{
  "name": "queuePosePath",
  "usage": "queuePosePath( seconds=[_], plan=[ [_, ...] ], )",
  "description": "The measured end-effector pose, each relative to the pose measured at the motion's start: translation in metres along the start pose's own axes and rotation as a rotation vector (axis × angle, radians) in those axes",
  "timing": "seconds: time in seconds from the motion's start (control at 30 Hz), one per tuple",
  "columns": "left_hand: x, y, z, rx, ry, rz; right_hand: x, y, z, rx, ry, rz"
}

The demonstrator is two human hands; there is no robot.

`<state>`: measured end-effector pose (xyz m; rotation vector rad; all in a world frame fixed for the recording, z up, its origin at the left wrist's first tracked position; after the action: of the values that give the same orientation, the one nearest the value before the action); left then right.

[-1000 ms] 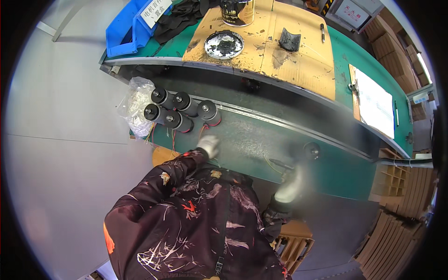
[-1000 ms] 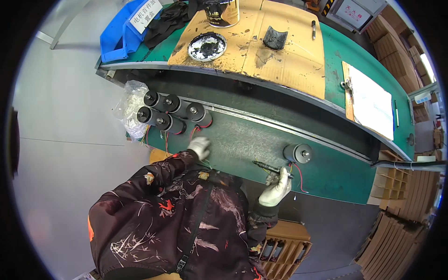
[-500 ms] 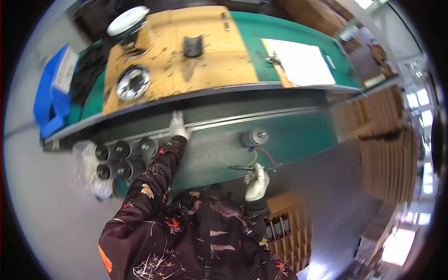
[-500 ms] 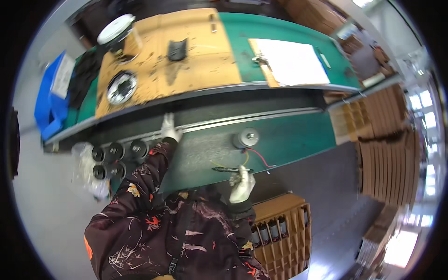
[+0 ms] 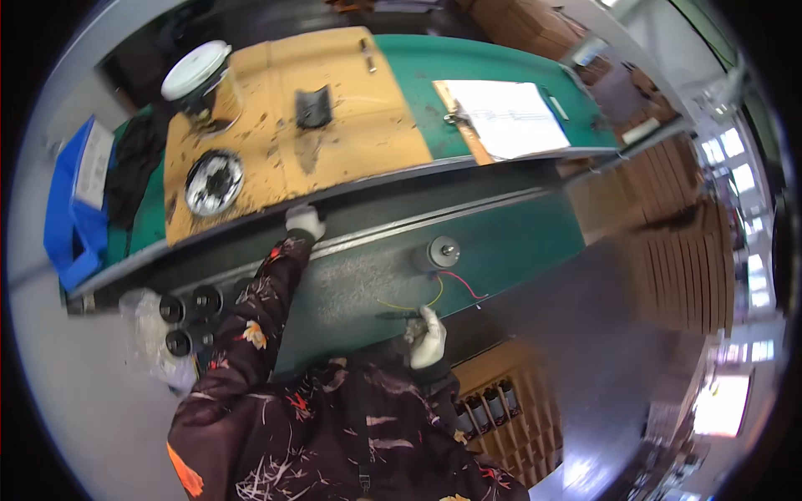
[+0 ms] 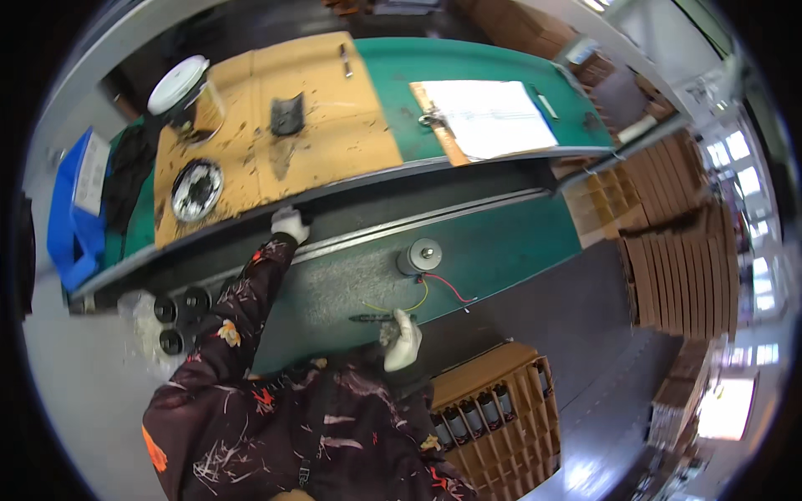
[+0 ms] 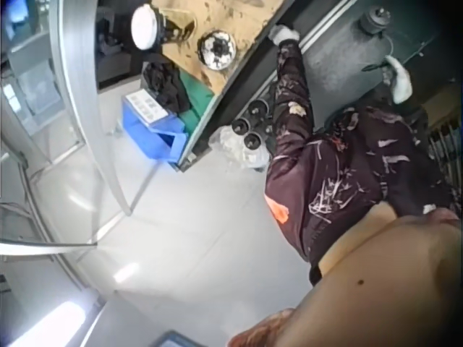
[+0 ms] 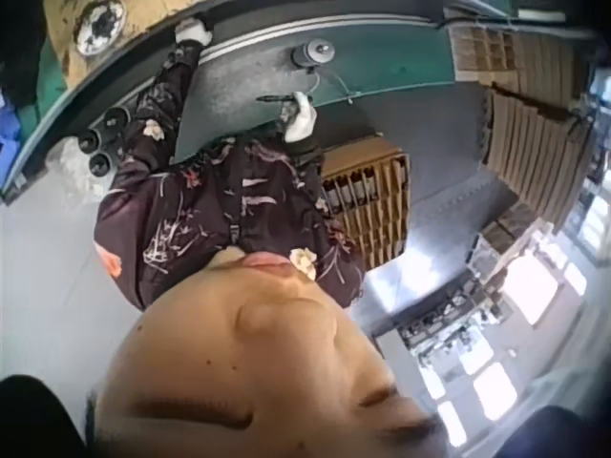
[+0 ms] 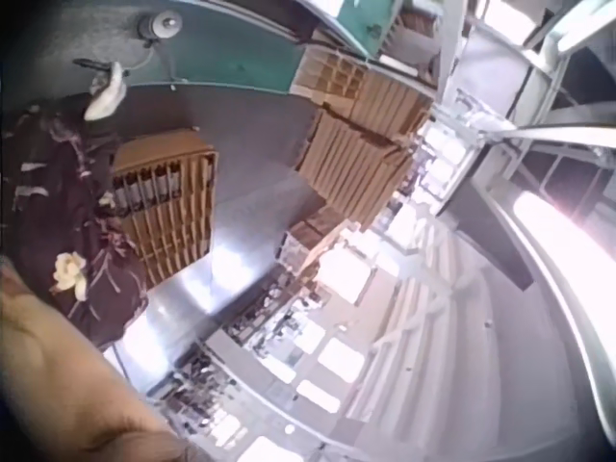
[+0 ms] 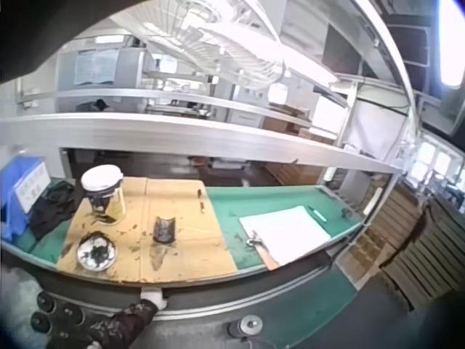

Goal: Assemble cardboard dividers and apply adhesive paste to small electronic components at a manual assembly station.

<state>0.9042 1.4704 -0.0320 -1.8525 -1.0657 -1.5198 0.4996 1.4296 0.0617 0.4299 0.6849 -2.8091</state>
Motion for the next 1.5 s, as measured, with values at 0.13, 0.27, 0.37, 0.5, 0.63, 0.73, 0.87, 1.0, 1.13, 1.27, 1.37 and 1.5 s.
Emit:
queuePosePath(
  seconds=[0.13, 0.27, 0.37, 0.5, 0.63, 0.73, 0.87, 1.0, 1.13, 1.27, 1.37, 1.5],
  plan=[
    [-0.008, -0.066, -0.017, 0.088, 0.266, 0.156, -0.016, 0.027, 0.009, -0.102, 0.047, 0.052],
    [-0.002, -0.137, -0.011, 0.237, -0.035, 0.174, -0.007, 0.059, 0.015, -0.101, 0.018, 0.121],
    [0.005, -0.147, -0.017, 0.42, -0.147, 0.026, -0.011, 0.074, 0.018, -0.108, -0.024, 0.206],
    [-0.046, -0.141, 0.0, 0.772, -0.304, 0.299, -0.029, 0.084, 0.025, -0.131, -0.054, 0.259],
    [-0.059, -0.132, 0.01, 0.716, -0.366, 0.315, -0.052, 0.092, 0.03, -0.136, -0.063, 0.391],
    [-0.052, -0.131, 0.015, 0.687, -0.384, 0.412, -0.063, 0.1, 0.023, -0.177, -0.062, 0.46],
    [0.059, -0.154, -0.024, 0.6, -0.44, 0.05, -0.064, 0.105, 0.018, -0.18, -0.114, 0.651],
    [0.093, -0.211, -0.03, 0.569, -0.547, -0.26, -0.085, 0.11, 0.01, -0.063, -0.192, 0.722],
    [0.09, -0.235, -0.038, 0.57, -0.463, -0.278, -0.145, 0.083, 0.038, 0.123, -0.244, 0.782],
    [0.088, -0.235, -0.026, 0.495, -0.487, -0.237, -0.246, 0.043, 0.09, 0.555, -0.37, 1.175],
    [0.077, -0.256, 0.002, 0.408, -0.612, -0.125, -0.324, 0.024, 0.097, 0.491, -0.215, 1.144],
    [-0.049, -0.313, 0.054, 0.623, -0.437, 0.216, -0.416, -0.013, 0.139, 0.793, -0.222, 1.203]
  ],
)
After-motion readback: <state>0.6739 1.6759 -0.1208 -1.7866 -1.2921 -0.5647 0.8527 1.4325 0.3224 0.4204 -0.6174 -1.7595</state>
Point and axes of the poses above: each hand's wrist, its own y-axis towards the middle knuckle, its own x-axis out of the back of the hand, z = x × y, the point moved 8 cm from there along y, towards the middle knuckle, and after that the axes turned 11 degrees about x, right-handed, at the moved point
